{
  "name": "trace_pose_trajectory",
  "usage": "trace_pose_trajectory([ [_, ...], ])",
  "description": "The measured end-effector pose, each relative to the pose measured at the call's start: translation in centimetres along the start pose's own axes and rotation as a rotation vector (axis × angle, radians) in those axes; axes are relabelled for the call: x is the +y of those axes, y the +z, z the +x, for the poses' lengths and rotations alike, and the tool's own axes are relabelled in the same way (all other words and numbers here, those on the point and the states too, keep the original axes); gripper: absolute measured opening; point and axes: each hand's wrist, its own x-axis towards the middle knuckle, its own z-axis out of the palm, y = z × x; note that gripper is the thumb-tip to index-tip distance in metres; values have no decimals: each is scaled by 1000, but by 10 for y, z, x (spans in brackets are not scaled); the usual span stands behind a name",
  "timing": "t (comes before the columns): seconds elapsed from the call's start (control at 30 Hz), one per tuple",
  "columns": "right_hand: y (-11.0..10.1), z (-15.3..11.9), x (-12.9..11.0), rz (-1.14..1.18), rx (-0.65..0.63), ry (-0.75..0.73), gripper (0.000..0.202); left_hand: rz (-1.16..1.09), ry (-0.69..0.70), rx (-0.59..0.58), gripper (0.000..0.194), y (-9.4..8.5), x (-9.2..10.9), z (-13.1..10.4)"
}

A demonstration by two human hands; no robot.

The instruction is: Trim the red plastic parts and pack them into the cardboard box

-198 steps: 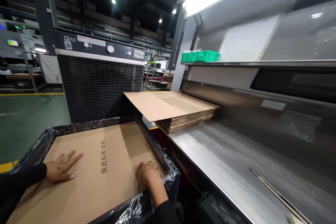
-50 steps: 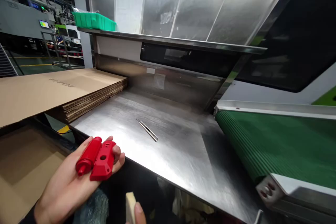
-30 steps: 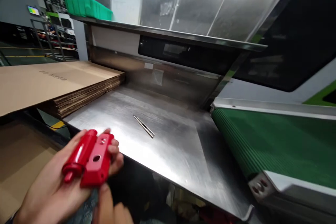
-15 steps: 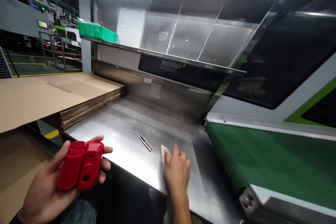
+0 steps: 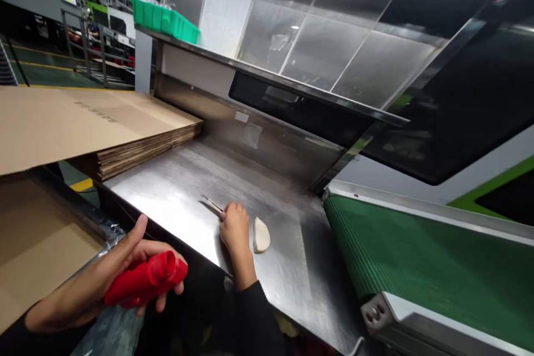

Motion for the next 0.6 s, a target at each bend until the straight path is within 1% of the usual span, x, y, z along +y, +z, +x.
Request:
trace_pose_trajectory([
  [0.07,-12,-28,-12,213,-16,0,34,110,-4,17,86,-3,0,-1],
  [0.13,-26,-66,-30,431,-46,19,38,186,-31,45,91,-5,0,-3],
  [0.2,-39,-106,-48,670,-124,62,46,250,-77,67,92,-5,2,-5],
  [0.27,-47,-139,-63,899,-236,102,65,320,-126,85,88,-3,4,-6],
  [0.3,-49,-152,-68,961,-290,110,74,356,-148,94,85,-2,5,-5],
  [0.33,-50,-161,-72,967,-333,116,77,389,-164,105,82,0,7,-3],
  [0.37,-49,-168,-75,919,-355,118,71,414,-163,109,79,1,9,0],
  [0.4,-47,-171,-76,839,-348,119,60,415,-149,97,78,1,10,3],
  [0.43,-44,-173,-77,776,-317,121,49,385,-128,72,79,2,10,7],
  [0.47,-40,-174,-77,744,-260,128,41,325,-102,42,80,2,10,11],
  [0.5,-35,-174,-78,741,-163,137,37,235,-71,17,80,3,8,14],
  [0.53,-28,-175,-78,759,-33,157,37,125,-32,21,77,5,6,16],
  [0.57,-19,-175,-79,784,114,185,38,11,16,72,71,8,2,18],
  [0.6,-10,-177,-80,800,250,226,38,-95,70,160,62,13,-4,19],
])
